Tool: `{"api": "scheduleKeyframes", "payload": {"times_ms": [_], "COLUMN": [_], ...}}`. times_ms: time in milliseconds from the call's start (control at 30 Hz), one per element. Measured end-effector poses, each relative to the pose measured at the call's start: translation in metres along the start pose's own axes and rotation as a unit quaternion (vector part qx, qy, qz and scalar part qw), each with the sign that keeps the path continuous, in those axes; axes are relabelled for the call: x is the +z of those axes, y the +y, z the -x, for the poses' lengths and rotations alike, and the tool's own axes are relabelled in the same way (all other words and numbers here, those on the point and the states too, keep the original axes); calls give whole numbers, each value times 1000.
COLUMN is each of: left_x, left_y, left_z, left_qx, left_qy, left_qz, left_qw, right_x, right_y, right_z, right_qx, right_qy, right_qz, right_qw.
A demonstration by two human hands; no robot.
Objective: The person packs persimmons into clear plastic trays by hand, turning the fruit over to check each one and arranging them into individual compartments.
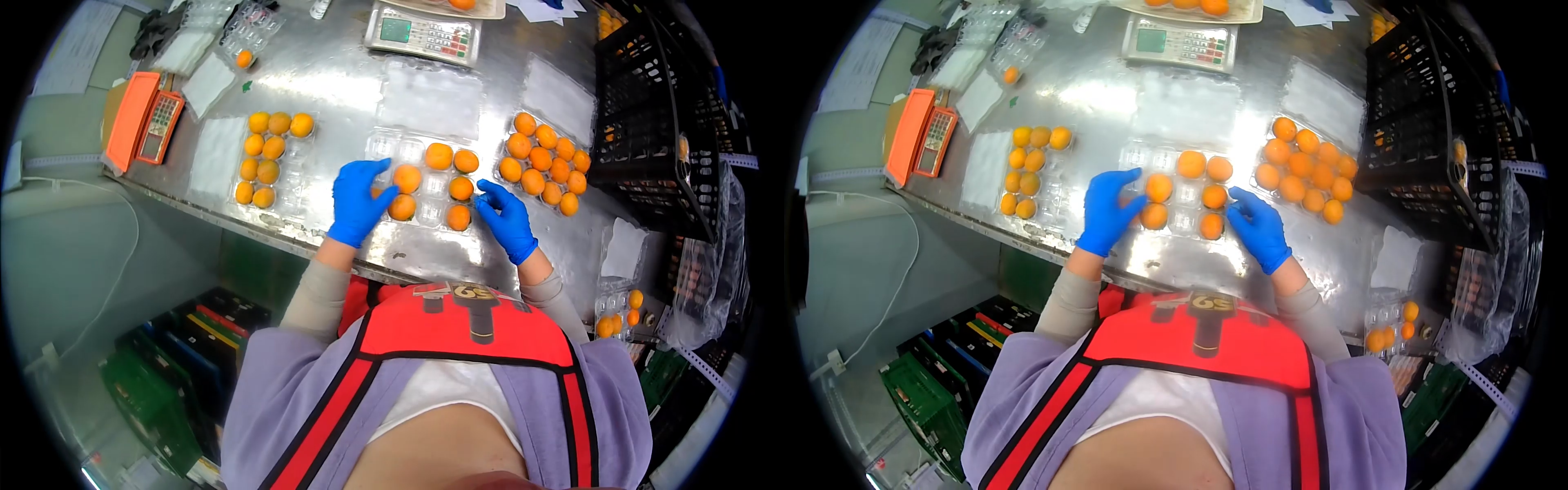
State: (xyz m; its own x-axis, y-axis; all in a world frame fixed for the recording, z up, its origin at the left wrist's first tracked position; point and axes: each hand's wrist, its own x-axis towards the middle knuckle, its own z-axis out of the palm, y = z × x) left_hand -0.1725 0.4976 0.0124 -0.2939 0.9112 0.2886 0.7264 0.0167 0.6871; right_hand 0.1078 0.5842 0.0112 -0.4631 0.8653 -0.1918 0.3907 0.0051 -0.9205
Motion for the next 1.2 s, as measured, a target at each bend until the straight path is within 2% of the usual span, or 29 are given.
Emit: {"api": "scheduleKeyframes", "payload": {"times_ms": [100,133,200,333,400,533,600,733,767,800,833,900,967,1067,1133,1200], "left_x": [11,12,13,16,17,18,16,4,-2,-7,-15,-31,-35,-41,-43,-44], "left_y": [20,22,25,10,0,-7,-4,2,5,10,25,56,68,79,83,85], "left_z": [-9,-12,-18,-26,-35,-47,-52,-54,-53,-53,-54,-57,-56,-57,-57,-57], "left_qx": [30,30,11,42,53,77,132,133,66,-4,-4,-42,-12,33,46,68], "left_qy": [-58,-58,-122,-145,-250,-282,-270,-261,-251,-232,-234,-199,-179,-149,-137,-120], "left_qz": [-101,-102,-116,-152,-108,-128,-122,-124,42,206,207,440,433,417,407,377], "left_qw": [993,993,986,977,961,948,946,948,965,950,950,875,883,896,902,916], "right_x": [2,2,2,1,1,1,2,-2,-4,-6,-7,-8,-7,-2,3,11], "right_y": [-1,-1,0,0,1,0,1,-13,-21,-31,-42,-66,-94,-126,-140,-143], "right_z": [0,-1,0,1,1,-1,-3,-6,-6,-7,-6,-6,-7,-8,-8,-9], "right_qx": [-4,-8,-9,-7,-5,-5,-5,-23,-22,-25,-28,-42,-63,-88,-75,-123], "right_qy": [-4,-4,-5,-9,-11,-15,-15,-16,-14,-21,-30,-47,-96,-156,-167,-150], "right_qz": [-8,-12,-10,-6,-5,-8,-11,-30,-31,-57,-82,-122,-208,-253,-245,-252], "right_qw": [1000,1000,1000,1000,1000,1000,1000,999,999,998,996,991,971,951,952,948]}}
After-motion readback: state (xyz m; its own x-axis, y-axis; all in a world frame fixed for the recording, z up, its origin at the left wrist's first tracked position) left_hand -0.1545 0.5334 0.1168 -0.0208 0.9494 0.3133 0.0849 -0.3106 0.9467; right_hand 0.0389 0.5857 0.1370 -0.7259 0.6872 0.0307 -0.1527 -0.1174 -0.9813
